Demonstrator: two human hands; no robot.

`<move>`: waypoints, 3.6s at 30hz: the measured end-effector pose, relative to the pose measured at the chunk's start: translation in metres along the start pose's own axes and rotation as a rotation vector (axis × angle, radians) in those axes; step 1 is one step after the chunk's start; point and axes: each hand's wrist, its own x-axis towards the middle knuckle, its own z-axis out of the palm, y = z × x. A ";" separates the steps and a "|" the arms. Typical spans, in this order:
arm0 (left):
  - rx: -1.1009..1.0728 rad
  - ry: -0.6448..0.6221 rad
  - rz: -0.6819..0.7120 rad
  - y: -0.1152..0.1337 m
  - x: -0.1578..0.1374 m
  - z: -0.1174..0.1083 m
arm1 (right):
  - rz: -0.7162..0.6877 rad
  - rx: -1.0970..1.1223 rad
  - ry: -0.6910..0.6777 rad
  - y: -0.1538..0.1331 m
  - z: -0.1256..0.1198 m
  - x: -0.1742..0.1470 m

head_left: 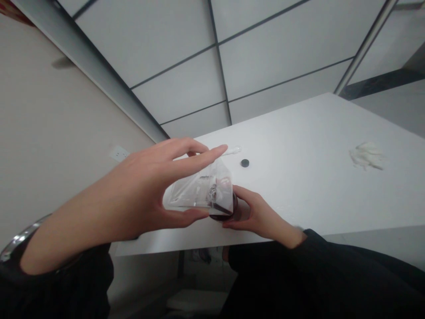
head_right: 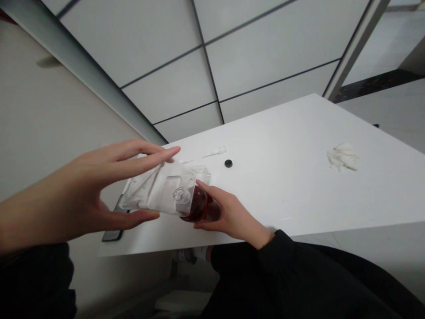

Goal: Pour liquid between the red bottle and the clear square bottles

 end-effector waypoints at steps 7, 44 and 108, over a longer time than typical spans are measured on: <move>0.016 -0.008 -0.014 0.001 0.002 0.000 | -0.021 -0.001 0.003 0.000 0.000 -0.001; -0.146 -0.025 -0.237 -0.027 -0.023 0.007 | -0.007 0.011 -0.037 0.001 -0.002 0.001; -0.174 -0.041 -0.303 -0.040 -0.023 0.018 | 0.003 -0.004 -0.032 -0.001 -0.004 0.000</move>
